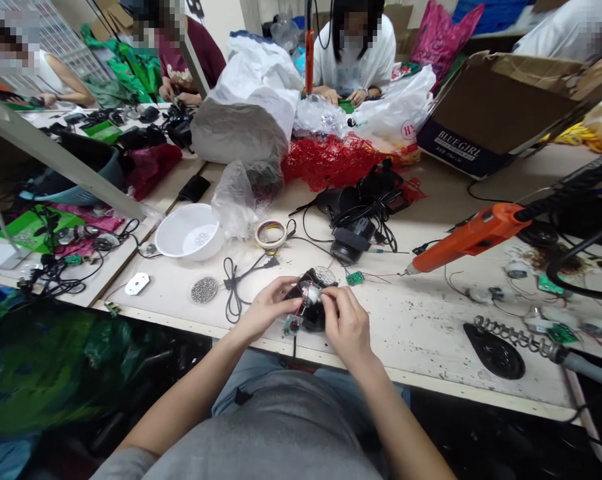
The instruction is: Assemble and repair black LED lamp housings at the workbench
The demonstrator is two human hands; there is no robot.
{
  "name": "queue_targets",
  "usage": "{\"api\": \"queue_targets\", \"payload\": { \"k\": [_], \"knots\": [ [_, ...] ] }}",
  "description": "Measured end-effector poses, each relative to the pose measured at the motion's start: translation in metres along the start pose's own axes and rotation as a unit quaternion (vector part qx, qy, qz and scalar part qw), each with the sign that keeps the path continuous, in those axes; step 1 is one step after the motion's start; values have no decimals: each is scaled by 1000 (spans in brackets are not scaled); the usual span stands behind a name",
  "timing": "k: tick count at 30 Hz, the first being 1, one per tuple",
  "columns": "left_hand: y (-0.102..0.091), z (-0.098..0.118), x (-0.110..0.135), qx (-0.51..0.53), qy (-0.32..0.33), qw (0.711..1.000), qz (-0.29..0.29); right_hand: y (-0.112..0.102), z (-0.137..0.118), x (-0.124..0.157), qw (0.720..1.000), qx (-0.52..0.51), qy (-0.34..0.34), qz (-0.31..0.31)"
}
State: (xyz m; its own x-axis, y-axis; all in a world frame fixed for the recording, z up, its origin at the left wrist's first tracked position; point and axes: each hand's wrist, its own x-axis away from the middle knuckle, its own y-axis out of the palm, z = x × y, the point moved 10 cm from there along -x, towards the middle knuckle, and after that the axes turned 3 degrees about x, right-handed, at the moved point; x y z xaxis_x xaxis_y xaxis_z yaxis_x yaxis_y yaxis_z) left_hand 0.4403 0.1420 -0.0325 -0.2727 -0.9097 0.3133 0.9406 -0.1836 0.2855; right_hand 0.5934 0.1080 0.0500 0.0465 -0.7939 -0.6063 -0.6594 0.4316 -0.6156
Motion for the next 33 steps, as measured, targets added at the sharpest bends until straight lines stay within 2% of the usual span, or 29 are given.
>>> {"api": "queue_targets", "payload": {
  "k": [4,9,13,20,26,30,33],
  "knots": [
    [-1,-2,4,26,-27,999,17,1,2,-1,1000,-16,6,-11],
    [5,-6,9,69,-56,996,9,3,9,0,998,-45,40,-26],
    [4,-7,13,65,-68,995,11,5,12,1,996,-61,58,-34],
    [0,-5,24,50,-90,995,11,8,-4,-2,996,-73,12,-39],
    [-3,2,34,44,-71,997,3,10,-19,-7,992,-102,-41,-54],
    [-7,2,35,46,-54,997,13,12,-26,-9,991,-111,-53,-59],
    [-13,7,36,61,-38,997,24,10,-27,-9,992,-108,-37,-51]
  ]
}}
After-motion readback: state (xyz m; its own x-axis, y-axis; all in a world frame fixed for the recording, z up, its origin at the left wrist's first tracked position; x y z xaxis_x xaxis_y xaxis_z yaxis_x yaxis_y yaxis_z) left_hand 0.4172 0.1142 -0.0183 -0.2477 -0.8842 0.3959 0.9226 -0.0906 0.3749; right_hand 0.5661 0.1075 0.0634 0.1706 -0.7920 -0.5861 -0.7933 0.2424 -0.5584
